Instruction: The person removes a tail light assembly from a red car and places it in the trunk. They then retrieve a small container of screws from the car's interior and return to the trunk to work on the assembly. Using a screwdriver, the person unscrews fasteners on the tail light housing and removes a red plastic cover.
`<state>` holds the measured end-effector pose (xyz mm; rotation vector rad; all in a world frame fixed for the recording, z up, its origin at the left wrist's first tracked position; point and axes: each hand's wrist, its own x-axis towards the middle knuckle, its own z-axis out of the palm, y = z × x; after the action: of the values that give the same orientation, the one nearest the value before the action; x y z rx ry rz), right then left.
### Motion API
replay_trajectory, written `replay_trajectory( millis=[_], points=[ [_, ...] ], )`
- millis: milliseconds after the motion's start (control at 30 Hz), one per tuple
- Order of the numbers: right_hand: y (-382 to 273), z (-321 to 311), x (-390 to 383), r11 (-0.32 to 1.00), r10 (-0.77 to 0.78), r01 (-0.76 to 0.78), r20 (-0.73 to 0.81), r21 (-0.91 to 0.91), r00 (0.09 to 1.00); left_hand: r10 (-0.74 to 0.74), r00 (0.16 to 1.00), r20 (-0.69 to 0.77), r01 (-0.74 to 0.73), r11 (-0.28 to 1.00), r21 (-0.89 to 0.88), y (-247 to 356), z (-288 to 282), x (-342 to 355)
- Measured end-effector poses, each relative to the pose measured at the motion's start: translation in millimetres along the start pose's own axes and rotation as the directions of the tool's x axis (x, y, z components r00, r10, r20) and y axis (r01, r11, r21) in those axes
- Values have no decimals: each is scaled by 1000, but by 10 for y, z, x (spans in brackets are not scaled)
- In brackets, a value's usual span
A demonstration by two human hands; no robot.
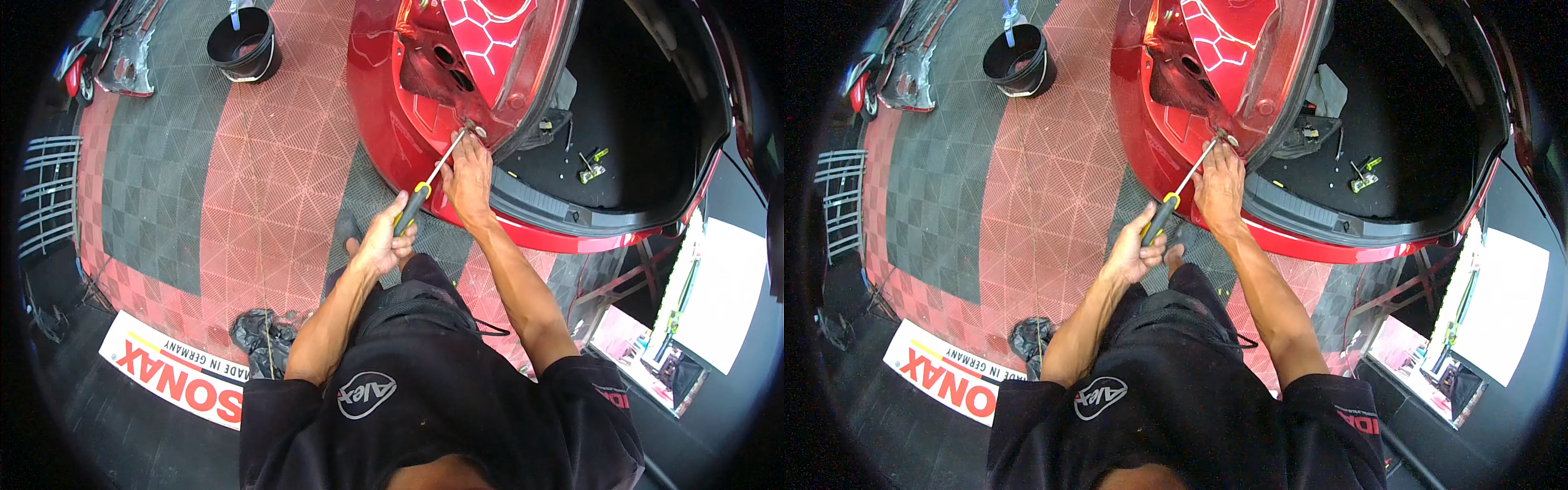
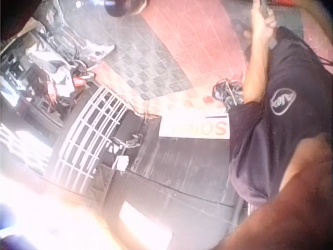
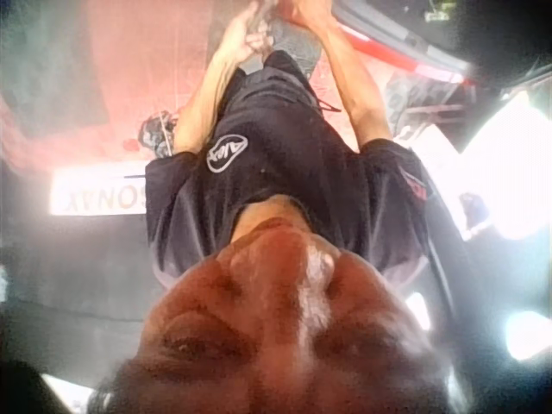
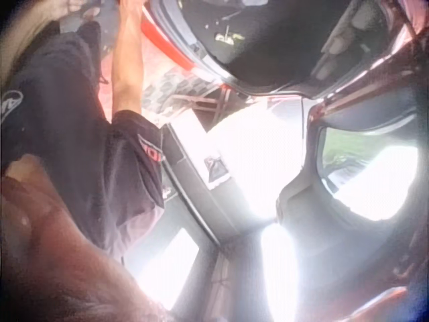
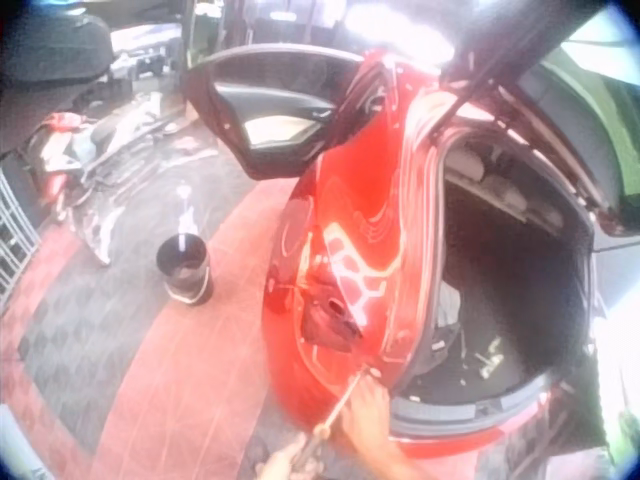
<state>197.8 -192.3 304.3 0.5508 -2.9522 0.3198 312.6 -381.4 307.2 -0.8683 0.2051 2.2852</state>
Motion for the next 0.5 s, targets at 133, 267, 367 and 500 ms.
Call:
replay_trajectory(
  millis=[133,267,367,500],
  points=[
    [-19,18,46,1000,-1,2,-18,8,1000,823,545,160,-470,142,872,-135,240,-87],
    [-28,17,65,1000,-8,8,-29,5,1000,350,861,-369,-263,927,266,26,264,-33],
    [-13,32,98,1000,-10,11,-47,18,999,105,986,-130,-75,973,218,38,122,-61],
    [-1,-24,20,999,-8,9,-29,37,1000,760,650,3,-403,342,849,-185,272,-64]
  ],
)
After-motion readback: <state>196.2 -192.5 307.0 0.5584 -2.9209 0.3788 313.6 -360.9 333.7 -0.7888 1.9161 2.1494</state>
